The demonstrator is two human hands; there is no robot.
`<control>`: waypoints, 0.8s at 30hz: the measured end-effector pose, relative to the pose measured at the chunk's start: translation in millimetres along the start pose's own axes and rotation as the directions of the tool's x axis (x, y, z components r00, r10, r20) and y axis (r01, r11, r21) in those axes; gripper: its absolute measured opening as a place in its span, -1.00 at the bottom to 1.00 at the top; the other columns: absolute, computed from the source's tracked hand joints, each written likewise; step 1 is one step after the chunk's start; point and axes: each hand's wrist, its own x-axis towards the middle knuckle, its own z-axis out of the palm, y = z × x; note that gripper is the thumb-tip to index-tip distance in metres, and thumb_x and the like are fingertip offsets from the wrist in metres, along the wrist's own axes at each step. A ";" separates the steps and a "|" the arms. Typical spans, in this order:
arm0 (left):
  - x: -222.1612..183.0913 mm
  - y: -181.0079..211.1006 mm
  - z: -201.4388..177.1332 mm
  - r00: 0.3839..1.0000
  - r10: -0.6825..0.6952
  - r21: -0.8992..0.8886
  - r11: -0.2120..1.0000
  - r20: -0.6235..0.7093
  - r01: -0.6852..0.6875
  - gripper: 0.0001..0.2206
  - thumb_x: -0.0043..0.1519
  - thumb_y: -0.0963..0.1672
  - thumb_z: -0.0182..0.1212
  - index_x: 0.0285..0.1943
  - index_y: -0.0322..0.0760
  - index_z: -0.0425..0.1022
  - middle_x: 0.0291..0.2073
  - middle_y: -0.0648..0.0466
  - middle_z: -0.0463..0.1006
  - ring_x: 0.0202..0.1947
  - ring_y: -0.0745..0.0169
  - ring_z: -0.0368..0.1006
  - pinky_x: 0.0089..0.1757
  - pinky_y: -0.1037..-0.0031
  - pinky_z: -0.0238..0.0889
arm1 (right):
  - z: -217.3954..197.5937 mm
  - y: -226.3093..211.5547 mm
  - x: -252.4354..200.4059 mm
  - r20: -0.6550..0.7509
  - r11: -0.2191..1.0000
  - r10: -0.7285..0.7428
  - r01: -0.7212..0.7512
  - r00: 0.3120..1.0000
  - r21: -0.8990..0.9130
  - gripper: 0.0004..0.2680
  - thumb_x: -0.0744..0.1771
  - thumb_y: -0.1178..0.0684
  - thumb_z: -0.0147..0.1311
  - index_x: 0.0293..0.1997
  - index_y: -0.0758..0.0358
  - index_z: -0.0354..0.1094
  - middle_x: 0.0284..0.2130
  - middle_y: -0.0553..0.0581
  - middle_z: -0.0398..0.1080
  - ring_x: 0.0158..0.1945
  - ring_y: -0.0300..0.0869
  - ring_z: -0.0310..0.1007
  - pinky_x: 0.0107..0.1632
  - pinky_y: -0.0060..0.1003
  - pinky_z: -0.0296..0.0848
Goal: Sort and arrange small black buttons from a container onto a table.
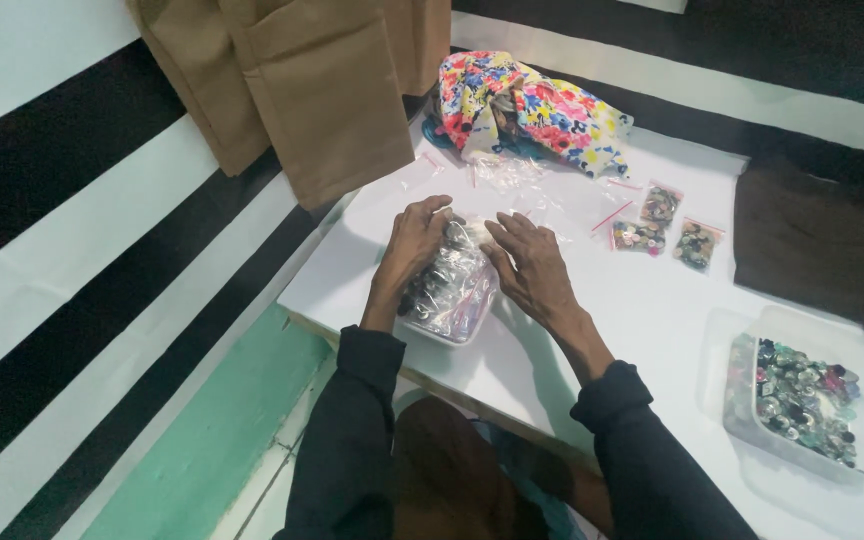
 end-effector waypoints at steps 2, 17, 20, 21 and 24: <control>-0.3 -0.5 1.4 0.999 0.006 0.006 1.000 -0.039 -0.006 -0.68 0.36 -0.07 0.03 0.20 -0.22 0.56 0.01 -0.22 0.62 0.10 -0.36 0.48 0.09 -0.07 0.32 | -3.3 0.2 -1.0 -0.027 1.000 0.000 0.000 1.000 0.015 -0.73 0.44 -0.15 -0.02 0.23 0.04 0.46 0.16 0.25 0.46 0.30 0.16 0.37 0.25 0.00 0.27; -84.8 143.6 73.0 0.885 0.393 -0.179 0.879 -0.251 -0.441 -0.87 0.27 -0.26 0.28 -0.07 -0.25 0.65 -0.14 -0.12 0.67 0.01 -0.26 0.57 -0.07 0.13 0.50 | -135.5 -22.3 -90.5 -0.147 0.914 0.320 -0.265 0.936 0.308 -0.89 0.38 0.10 0.17 -0.07 0.23 0.57 -0.14 0.25 0.57 0.10 0.15 0.54 0.08 0.00 0.54; -107.6 163.1 121.7 0.903 0.412 -0.285 0.857 -0.124 -0.430 -0.87 0.26 -0.24 0.29 -0.03 -0.30 0.63 -0.14 -0.17 0.67 0.00 -0.33 0.57 -0.06 0.04 0.49 | -166.2 -4.3 -122.0 -0.199 0.913 0.347 -0.282 0.916 0.294 -0.91 0.36 0.13 0.20 -0.09 0.19 0.58 -0.19 0.17 0.59 0.05 0.11 0.58 0.02 -0.04 0.58; -115.8 167.9 137.5 0.907 0.415 -0.348 0.843 -0.068 -0.411 -0.85 0.26 -0.23 0.29 -0.01 -0.32 0.62 -0.13 -0.17 0.67 0.01 -0.34 0.57 -0.05 0.01 0.49 | -175.1 2.3 -132.5 -0.227 0.921 0.341 -0.276 0.912 0.274 -0.92 0.36 0.13 0.21 -0.10 0.13 0.59 -0.20 0.11 0.61 0.02 0.07 0.59 0.00 -0.07 0.59; -127.5 168.9 200.5 0.856 0.518 -0.419 0.779 0.010 -0.466 -0.82 0.25 -0.26 0.30 0.02 -0.32 0.60 -0.11 -0.20 0.65 -0.04 -0.42 0.55 -0.11 0.02 0.52 | -195.3 44.7 -166.8 -0.301 0.914 0.397 -0.346 0.867 0.211 -0.95 0.36 0.13 0.23 -0.15 0.13 0.59 -0.23 0.14 0.61 -0.08 0.12 0.61 -0.12 -0.05 0.60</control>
